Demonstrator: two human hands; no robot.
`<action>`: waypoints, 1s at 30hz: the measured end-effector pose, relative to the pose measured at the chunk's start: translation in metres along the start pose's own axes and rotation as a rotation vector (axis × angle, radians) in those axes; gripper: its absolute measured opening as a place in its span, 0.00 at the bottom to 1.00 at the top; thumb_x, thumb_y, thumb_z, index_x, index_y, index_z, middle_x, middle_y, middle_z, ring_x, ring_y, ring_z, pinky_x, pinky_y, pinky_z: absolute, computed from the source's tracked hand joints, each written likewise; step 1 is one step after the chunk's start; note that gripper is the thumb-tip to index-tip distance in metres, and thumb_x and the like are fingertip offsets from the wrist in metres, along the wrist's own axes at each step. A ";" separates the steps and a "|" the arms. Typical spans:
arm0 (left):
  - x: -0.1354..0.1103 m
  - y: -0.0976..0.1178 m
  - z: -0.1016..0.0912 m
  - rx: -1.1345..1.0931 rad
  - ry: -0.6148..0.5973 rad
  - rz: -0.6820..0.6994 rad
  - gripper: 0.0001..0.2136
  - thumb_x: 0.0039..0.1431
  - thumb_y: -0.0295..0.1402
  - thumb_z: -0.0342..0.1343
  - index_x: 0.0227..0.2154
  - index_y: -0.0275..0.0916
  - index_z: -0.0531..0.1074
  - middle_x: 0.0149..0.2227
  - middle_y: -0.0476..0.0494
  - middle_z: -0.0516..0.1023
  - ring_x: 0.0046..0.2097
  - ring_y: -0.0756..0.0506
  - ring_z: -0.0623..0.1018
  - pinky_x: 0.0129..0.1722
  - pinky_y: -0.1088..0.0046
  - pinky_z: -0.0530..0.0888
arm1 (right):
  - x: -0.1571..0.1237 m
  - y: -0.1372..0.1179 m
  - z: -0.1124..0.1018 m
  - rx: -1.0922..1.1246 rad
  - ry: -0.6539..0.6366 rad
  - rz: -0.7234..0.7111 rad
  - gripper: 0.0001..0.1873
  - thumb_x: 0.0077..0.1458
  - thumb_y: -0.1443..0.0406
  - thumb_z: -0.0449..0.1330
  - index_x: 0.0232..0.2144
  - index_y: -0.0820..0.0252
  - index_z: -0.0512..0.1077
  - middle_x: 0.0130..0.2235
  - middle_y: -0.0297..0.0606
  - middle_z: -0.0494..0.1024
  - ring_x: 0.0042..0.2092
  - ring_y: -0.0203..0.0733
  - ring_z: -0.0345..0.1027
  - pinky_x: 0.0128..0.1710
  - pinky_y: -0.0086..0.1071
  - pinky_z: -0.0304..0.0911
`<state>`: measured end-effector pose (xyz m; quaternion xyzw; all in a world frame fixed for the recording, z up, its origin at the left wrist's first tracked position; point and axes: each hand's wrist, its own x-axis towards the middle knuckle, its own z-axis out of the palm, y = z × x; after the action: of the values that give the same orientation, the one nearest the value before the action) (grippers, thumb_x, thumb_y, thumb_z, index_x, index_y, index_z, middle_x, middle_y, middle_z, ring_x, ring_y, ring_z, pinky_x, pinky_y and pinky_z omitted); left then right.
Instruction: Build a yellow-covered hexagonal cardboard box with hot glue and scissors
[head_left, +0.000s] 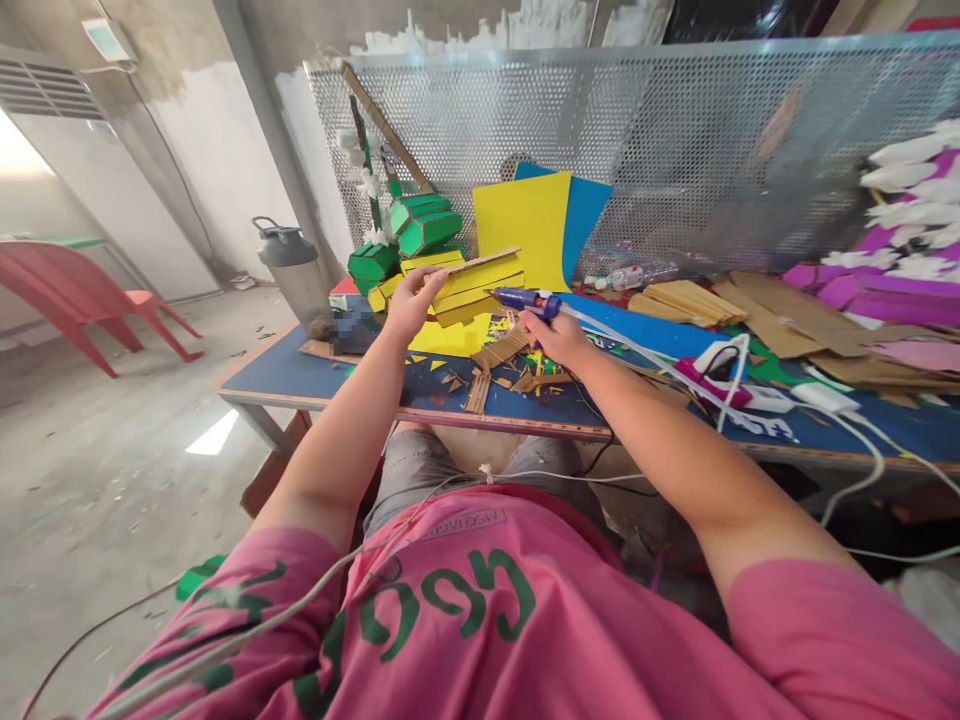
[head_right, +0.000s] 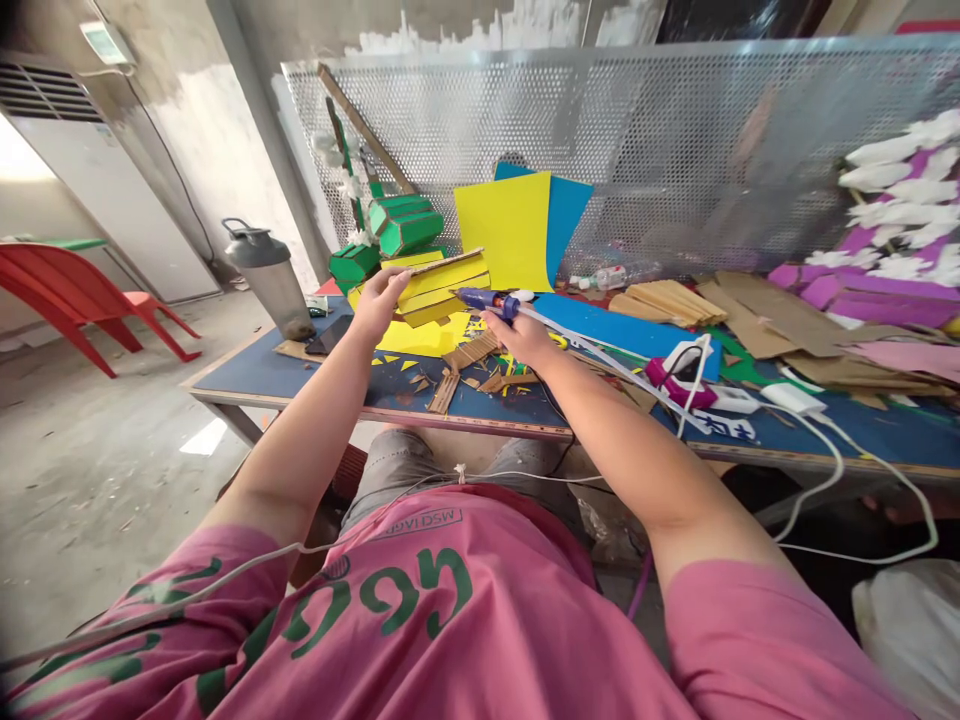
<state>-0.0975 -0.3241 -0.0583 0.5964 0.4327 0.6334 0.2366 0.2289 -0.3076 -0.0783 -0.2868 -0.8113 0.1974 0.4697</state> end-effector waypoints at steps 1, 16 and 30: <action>0.000 -0.001 -0.001 0.002 0.000 0.002 0.32 0.60 0.67 0.69 0.52 0.45 0.84 0.46 0.40 0.80 0.40 0.45 0.81 0.28 0.77 0.80 | 0.000 0.002 0.000 -0.008 0.003 -0.006 0.37 0.67 0.27 0.57 0.30 0.50 0.77 0.22 0.34 0.76 0.24 0.46 0.74 0.28 0.42 0.72; -0.003 0.009 -0.001 0.001 0.043 -0.027 0.31 0.62 0.64 0.68 0.53 0.44 0.85 0.48 0.39 0.83 0.42 0.43 0.83 0.28 0.77 0.79 | 0.004 0.005 -0.022 -0.127 0.121 -0.073 0.33 0.69 0.32 0.59 0.31 0.50 0.78 0.24 0.37 0.77 0.31 0.52 0.75 0.35 0.45 0.72; -0.002 0.010 -0.002 0.005 0.051 -0.026 0.31 0.61 0.65 0.67 0.53 0.45 0.84 0.47 0.40 0.82 0.43 0.42 0.83 0.29 0.75 0.80 | 0.006 -0.002 -0.024 -0.240 0.158 -0.093 0.30 0.69 0.37 0.60 0.25 0.49 0.72 0.24 0.39 0.76 0.31 0.54 0.75 0.37 0.47 0.72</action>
<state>-0.0971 -0.3313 -0.0513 0.5750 0.4479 0.6441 0.2322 0.2470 -0.3039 -0.0618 -0.3175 -0.8021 0.0537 0.5030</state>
